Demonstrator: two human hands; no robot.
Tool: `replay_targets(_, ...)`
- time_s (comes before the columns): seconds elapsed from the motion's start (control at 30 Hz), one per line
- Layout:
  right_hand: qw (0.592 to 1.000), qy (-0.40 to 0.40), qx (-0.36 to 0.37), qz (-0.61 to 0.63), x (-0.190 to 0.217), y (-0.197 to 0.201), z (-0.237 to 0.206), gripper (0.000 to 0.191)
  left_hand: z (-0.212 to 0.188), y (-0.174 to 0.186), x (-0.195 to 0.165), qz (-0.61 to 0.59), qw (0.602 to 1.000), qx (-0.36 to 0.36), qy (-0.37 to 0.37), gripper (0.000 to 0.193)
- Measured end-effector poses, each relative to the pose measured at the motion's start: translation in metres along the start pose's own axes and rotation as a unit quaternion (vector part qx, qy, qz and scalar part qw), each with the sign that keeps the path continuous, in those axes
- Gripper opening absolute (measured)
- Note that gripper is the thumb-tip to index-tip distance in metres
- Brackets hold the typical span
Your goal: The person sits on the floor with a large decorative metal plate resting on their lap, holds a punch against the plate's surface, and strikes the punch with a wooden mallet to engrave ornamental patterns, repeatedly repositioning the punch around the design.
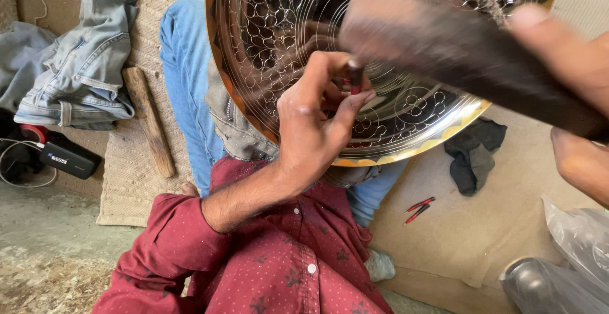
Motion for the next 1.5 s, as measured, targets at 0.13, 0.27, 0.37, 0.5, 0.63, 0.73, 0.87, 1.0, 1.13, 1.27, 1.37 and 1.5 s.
replay_targets(0.13, 0.998, -0.049, -0.019, 0.033, -0.02, -0.014, -0.019, 0.079, 0.008, -0.007, -0.009, 0.011, 0.997, 0.07, -0.045, 0.041)
replay_targets(0.27, 0.988, -0.137, -0.036, 0.056, -0.043, -0.038, -0.052, 0.071, 0.016, -0.017, -0.022, 0.037, 0.983, 0.133, -0.119, 0.046)
replay_targets(0.37, 0.974, -0.22, -0.024, 0.048, -0.055, -0.059, -0.073, 0.065, 0.019, -0.025, -0.026, 0.046, 0.972, 0.177, -0.147, 0.048)
replay_targets(0.5, 0.971, -0.196, -0.086, 0.105, -0.039, -0.058, -0.082, 0.073, 0.023, -0.036, -0.023, 0.048, 0.958, 0.247, -0.141, 0.05)
replay_targets(0.63, 0.883, -0.274, -0.202, 0.322, -0.035, -0.066, -0.101, 0.09, 0.023, -0.04, -0.032, 0.033, 0.935, 0.293, -0.197, 0.043)
replay_targets(0.73, 0.968, -0.169, -0.18, 0.037, 0.002, -0.064, -0.094, 0.09, 0.025, -0.051, -0.028, 0.021, 0.914, 0.354, -0.197, 0.049)
replay_targets(0.87, 0.887, -0.245, -0.289, 0.263, -0.007, -0.091, -0.119, 0.1, 0.02, -0.067, -0.028, 0.0, 0.878, 0.428, -0.216, 0.057)
replay_targets(1.0, 0.861, -0.259, -0.344, 0.271, 0.002, -0.124, -0.14, 0.1, 0.019, -0.072, -0.042, 0.008, 0.835, 0.451, -0.316, 0.06)
replay_targets(1.13, 0.911, -0.238, -0.331, 0.068, 0.027, -0.153, -0.154, 0.106, 0.011, -0.097, -0.028, 0.036, 0.773, 0.582, -0.248, 0.059)
replay_targets(1.27, 0.829, -0.255, -0.428, 0.253, 0.023, -0.192, -0.176, 0.09, -0.001, -0.107, -0.033, -0.005, 0.716, 0.655, -0.241, 0.05)
replay_targets(1.37, 0.857, -0.256, -0.424, 0.144, 0.031, -0.201, -0.174, 0.089, -0.006, -0.114, -0.037, -0.013, 0.691, 0.683, -0.237, 0.051)
replay_targets(1.5, 0.856, -0.247, -0.427, 0.153, 0.029, -0.204, -0.168, 0.089, -0.003, -0.098, -0.049, -0.018, 0.702, 0.656, -0.277, 0.044)
Point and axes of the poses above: each hand's wrist, its own z-axis towards the middle knuckle, its own y-axis out of the back of the hand, x = y × z, the point moved 10 cm from there along z, towards the middle knuckle, and after that the axes turned 1 degree about z, right-handed, at the moved point
